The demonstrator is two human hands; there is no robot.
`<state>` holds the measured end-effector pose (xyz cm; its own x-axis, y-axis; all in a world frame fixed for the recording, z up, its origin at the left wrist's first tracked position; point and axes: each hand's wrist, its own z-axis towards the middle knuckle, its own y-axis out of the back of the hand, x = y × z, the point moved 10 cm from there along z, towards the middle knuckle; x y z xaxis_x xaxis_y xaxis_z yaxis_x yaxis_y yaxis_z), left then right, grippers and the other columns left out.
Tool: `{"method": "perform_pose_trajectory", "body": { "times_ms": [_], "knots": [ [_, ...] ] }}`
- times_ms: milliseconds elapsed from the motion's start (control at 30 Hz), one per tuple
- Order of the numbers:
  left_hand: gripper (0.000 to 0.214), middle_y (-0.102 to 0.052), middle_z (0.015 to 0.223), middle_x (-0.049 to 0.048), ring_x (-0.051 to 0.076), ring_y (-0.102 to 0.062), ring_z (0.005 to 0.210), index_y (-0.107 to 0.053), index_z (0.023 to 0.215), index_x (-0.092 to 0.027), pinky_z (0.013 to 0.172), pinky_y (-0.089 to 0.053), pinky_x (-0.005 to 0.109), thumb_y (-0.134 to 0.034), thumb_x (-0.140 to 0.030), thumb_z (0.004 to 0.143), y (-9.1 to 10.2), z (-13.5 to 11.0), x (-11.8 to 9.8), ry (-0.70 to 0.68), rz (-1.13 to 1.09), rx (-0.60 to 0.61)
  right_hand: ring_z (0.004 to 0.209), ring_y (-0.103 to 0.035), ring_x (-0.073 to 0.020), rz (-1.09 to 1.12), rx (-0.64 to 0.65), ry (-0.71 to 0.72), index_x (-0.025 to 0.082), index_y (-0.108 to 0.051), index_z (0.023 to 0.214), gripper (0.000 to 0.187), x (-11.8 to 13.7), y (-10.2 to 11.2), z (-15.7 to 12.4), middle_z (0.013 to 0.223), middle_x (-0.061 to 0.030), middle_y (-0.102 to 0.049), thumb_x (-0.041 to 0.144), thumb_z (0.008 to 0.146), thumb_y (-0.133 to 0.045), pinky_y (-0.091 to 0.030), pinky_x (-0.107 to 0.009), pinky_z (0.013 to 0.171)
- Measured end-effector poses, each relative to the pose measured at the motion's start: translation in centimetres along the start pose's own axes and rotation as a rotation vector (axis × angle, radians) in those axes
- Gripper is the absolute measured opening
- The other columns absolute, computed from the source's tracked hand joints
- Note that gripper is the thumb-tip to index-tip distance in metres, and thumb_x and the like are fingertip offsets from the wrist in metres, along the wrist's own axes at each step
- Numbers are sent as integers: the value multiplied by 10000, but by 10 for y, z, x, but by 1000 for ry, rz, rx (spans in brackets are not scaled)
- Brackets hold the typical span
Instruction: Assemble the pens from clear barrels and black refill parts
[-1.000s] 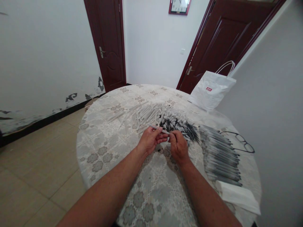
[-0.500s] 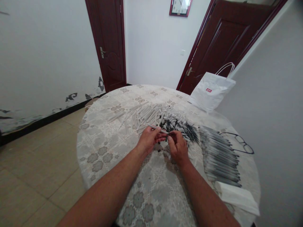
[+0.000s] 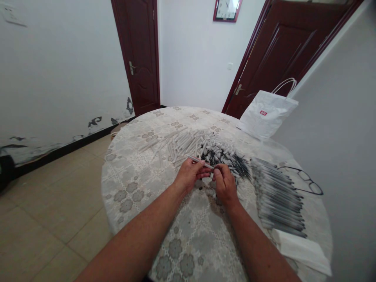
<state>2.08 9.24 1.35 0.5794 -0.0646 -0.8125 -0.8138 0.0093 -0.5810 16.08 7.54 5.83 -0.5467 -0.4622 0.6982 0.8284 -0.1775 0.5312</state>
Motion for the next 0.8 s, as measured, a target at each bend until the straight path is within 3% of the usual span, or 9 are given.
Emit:
{"method": "perform_pose_trajectory", "body": {
  "times_ms": [133, 400, 467, 633, 800],
  "knots": [
    [240, -739, 932, 108, 186, -729, 790, -531, 923, -166, 704, -595, 317, -703, -311, 838, 1, 0, 1, 6, 4, -7, 756, -608, -185, -18, -1, 7, 200, -553, 1055, 234, 1, -1, -2, 863, -27, -658, 390, 958, -457, -436, -288, 705],
    [281, -739, 931, 116, 190, -733, 775, -534, 920, -164, 681, -597, 307, -742, -319, 812, -1, -1, 5, 19, 0, 7, 604, -540, -148, -22, 63, -65, 218, -529, 735, 397, -10, -8, 0, 649, 14, -584, 417, 1019, -336, -379, -266, 606],
    [279, -738, 938, 119, 191, -732, 778, -541, 919, -161, 683, -598, 311, -740, -325, 813, -1, -1, 3, 13, -1, 6, 596, -545, -147, 12, 53, -76, 215, -550, 763, 394, -12, -7, 0, 646, 15, -589, 425, 1018, -335, -388, -266, 604],
    [272, -738, 934, 123, 193, -729, 779, -556, 927, -156, 666, -595, 296, -742, -319, 812, 5, 1, -5, -14, -5, -25, 715, -604, -167, 52, 6, -15, 202, -564, 1055, 253, -5, 0, 0, 814, -5, -652, 419, 952, -482, -440, -279, 688],
    [295, -739, 958, 135, 196, -730, 783, -565, 933, -150, 662, -597, 295, -765, -313, 792, 4, 1, -4, 6, -9, -10, 711, -582, -173, -13, 32, -4, 210, -573, 942, 220, 1, -1, 1, 755, 1, -627, 386, 961, -441, -415, -281, 683]
  ]
}}
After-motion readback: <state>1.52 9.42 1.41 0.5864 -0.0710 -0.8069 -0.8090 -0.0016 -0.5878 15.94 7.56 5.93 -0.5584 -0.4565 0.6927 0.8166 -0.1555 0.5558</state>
